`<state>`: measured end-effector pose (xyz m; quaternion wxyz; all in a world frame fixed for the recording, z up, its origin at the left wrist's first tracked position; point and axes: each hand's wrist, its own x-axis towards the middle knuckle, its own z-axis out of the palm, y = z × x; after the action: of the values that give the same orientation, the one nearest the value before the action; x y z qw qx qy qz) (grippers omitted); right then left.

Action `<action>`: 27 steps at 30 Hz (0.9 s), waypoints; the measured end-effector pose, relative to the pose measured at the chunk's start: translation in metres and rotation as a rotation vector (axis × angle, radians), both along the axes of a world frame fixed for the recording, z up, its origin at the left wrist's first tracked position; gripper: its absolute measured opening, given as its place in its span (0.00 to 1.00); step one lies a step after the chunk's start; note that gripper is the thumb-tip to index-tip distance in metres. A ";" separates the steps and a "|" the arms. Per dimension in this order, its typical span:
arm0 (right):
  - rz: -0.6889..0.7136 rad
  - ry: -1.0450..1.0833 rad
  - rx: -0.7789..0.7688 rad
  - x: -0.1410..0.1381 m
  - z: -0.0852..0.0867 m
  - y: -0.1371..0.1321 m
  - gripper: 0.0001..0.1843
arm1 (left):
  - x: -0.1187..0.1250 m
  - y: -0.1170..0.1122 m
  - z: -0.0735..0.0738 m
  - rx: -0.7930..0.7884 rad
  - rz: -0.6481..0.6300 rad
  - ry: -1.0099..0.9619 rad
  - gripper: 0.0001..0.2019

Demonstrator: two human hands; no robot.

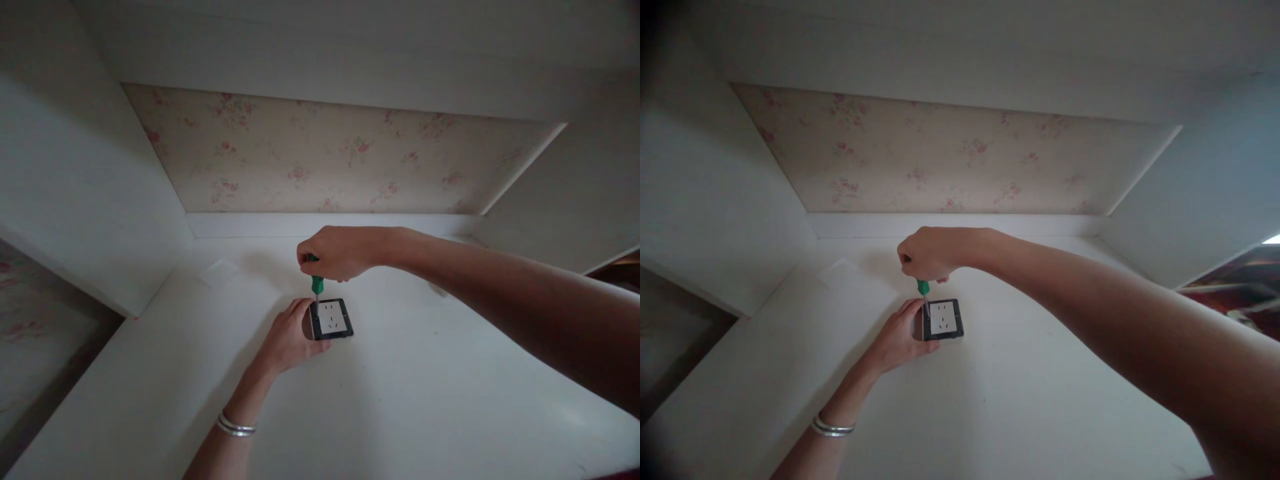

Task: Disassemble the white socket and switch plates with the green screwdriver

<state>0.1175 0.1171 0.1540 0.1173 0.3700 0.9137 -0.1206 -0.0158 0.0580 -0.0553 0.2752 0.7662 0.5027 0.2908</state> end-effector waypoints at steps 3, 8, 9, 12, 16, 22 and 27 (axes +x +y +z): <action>0.018 0.032 0.036 0.001 -0.005 0.004 0.14 | 0.000 0.001 -0.002 0.010 -0.014 0.038 0.43; 0.046 0.041 0.041 0.002 -0.005 0.003 0.15 | -0.001 0.000 -0.002 0.036 -0.020 0.049 0.40; 0.060 0.036 0.036 0.002 -0.005 0.002 0.15 | -0.002 0.000 -0.002 0.036 -0.021 0.044 0.40; 0.076 0.030 0.037 0.001 -0.003 -0.003 0.11 | -0.002 -0.001 0.001 0.037 -0.022 0.026 0.38; 0.027 0.016 0.159 -0.003 -0.004 -0.015 0.16 | -0.001 -0.002 0.003 0.039 -0.013 0.022 0.37; 0.164 0.051 0.125 -0.006 -0.001 -0.031 0.18 | 0.001 -0.005 0.000 0.025 0.017 -0.030 0.38; 0.072 0.038 0.236 -0.005 -0.002 -0.035 0.13 | 0.002 -0.008 -0.003 0.020 0.039 -0.096 0.38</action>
<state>0.1121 0.0825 0.1523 0.0599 0.3458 0.9363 -0.0147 -0.0142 0.0504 -0.0581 0.2855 0.7442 0.5006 0.3376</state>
